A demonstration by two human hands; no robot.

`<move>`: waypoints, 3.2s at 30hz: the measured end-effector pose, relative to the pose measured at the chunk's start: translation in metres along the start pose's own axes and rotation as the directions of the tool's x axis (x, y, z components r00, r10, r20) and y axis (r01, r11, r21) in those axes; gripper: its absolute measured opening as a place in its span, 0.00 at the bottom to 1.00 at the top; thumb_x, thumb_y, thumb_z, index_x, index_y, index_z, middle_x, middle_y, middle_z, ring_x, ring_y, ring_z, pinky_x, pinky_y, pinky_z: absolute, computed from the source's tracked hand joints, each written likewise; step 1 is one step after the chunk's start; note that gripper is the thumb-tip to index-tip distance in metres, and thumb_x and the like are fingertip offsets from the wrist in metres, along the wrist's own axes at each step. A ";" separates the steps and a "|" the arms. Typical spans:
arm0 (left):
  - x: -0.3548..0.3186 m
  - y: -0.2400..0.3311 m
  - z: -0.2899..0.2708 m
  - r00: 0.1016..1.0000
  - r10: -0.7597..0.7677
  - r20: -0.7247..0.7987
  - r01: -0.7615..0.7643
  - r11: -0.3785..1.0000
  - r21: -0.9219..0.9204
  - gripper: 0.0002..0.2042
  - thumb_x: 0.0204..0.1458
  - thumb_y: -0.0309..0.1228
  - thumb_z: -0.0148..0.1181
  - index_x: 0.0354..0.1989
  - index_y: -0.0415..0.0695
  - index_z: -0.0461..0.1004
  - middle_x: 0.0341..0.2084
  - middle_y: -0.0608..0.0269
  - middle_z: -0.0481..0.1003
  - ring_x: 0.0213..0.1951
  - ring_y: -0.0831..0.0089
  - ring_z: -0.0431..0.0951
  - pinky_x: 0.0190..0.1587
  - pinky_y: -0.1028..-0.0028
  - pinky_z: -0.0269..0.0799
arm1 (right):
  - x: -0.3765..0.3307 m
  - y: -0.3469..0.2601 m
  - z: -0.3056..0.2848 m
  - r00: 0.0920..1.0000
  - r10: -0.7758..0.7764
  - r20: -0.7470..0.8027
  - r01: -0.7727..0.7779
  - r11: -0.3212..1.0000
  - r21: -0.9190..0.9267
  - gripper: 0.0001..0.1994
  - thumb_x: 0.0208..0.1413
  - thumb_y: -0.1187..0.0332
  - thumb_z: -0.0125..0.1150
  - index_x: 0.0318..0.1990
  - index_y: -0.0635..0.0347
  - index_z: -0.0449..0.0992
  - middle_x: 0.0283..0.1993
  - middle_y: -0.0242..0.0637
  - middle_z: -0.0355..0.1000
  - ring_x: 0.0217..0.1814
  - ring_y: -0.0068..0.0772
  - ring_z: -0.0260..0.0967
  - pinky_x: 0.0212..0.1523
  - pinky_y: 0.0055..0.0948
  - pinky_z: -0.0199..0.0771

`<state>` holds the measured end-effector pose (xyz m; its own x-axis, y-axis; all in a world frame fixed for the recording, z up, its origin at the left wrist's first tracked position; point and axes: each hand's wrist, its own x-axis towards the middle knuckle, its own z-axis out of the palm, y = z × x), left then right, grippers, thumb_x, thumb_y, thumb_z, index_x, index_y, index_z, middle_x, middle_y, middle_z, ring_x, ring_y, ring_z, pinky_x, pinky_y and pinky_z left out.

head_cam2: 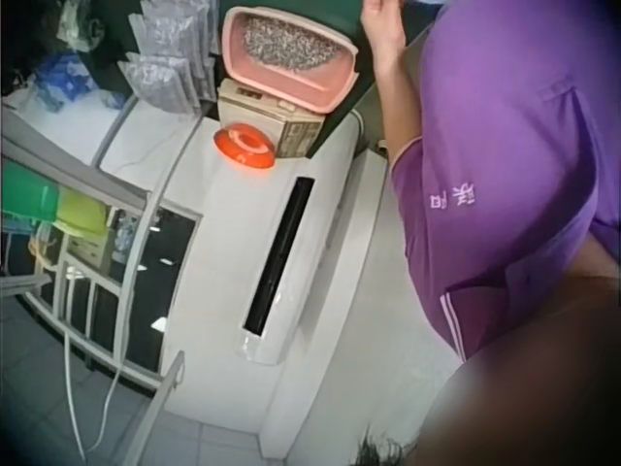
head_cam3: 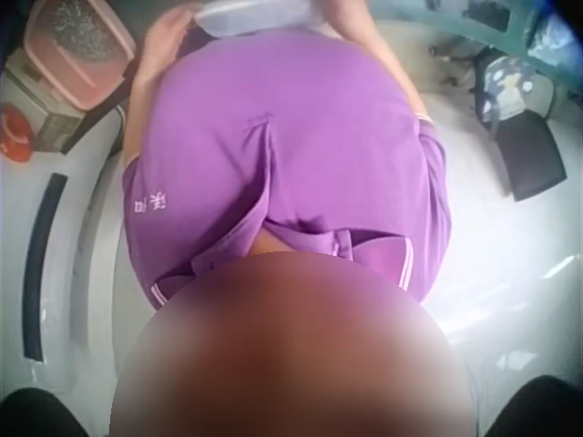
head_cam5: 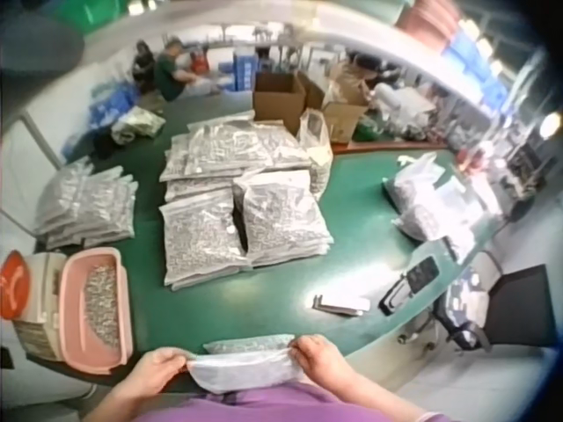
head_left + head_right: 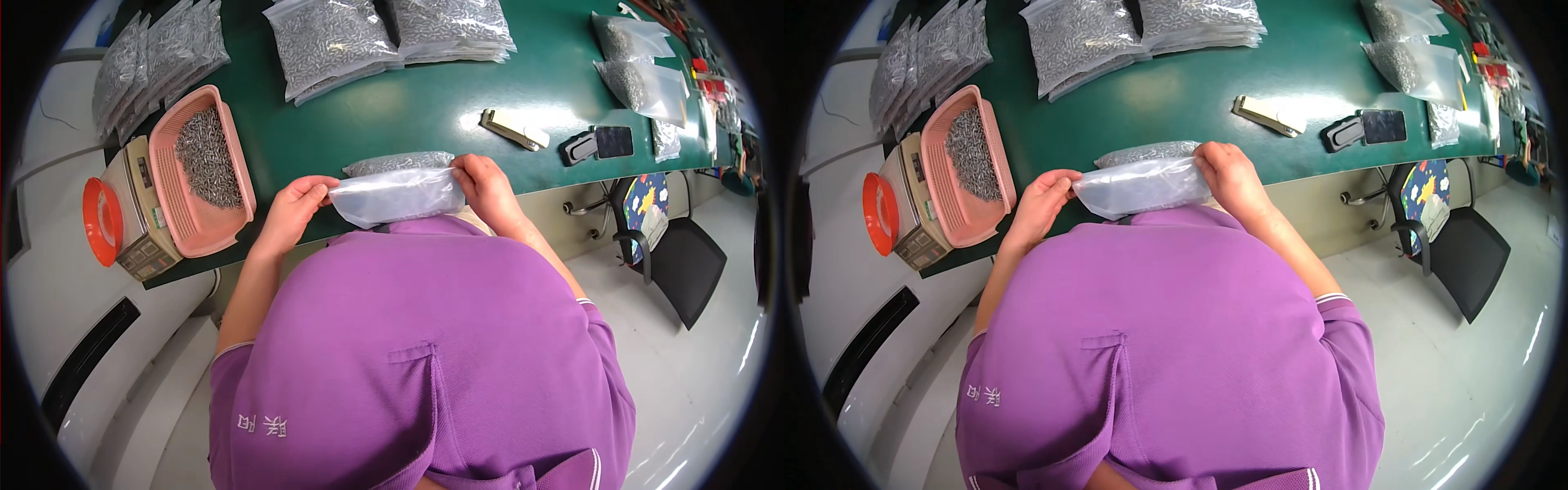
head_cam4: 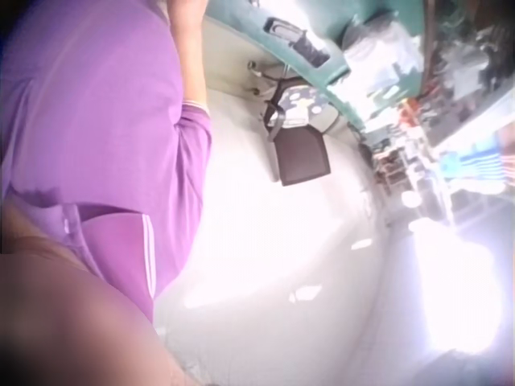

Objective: Manually filling plastic bags with small metal components and sealing them using a hand tool.

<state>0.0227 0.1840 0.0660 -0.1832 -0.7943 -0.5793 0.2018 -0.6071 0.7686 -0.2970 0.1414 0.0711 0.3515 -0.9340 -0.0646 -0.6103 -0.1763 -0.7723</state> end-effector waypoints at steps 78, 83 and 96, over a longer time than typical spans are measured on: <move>0.041 0.000 -0.007 0.962 -0.272 -0.014 0.268 0.940 0.209 0.07 0.51 0.34 0.58 0.34 0.44 0.73 0.28 0.72 0.72 0.30 0.82 0.67 0.35 0.82 0.63 | 0.029 0.035 -0.002 0.734 0.461 0.498 -0.678 0.543 0.496 0.08 0.58 0.64 0.56 0.35 0.58 0.73 0.29 0.23 0.66 0.30 0.15 0.58 0.33 0.16 0.60; 0.043 -0.009 -0.009 0.941 -0.339 -0.006 0.339 0.941 0.011 0.06 0.52 0.31 0.58 0.34 0.44 0.72 0.27 0.71 0.72 0.30 0.81 0.69 0.35 0.82 0.64 | 0.021 0.028 -0.005 0.780 0.441 0.444 -0.591 0.286 0.754 0.06 0.58 0.68 0.54 0.40 0.56 0.75 0.35 0.24 0.69 0.33 0.13 0.62 0.36 0.15 0.64; 0.036 -0.012 -0.009 0.952 -0.293 0.093 0.307 0.919 -0.248 0.08 0.53 0.30 0.56 0.40 0.43 0.71 0.32 0.69 0.72 0.33 0.79 0.71 0.38 0.79 0.67 | 0.016 0.014 -0.013 0.978 -0.209 0.025 0.210 0.975 -0.066 0.06 0.43 0.73 0.63 0.32 0.59 0.77 0.27 0.39 0.69 0.30 0.43 0.67 0.35 0.36 0.71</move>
<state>0.0223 0.1626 0.0339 -0.3228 -0.5759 -0.7511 0.3678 -0.8075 0.4610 -0.3094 0.1204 0.0673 0.4889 -0.8684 0.0823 -0.5684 -0.3887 -0.7252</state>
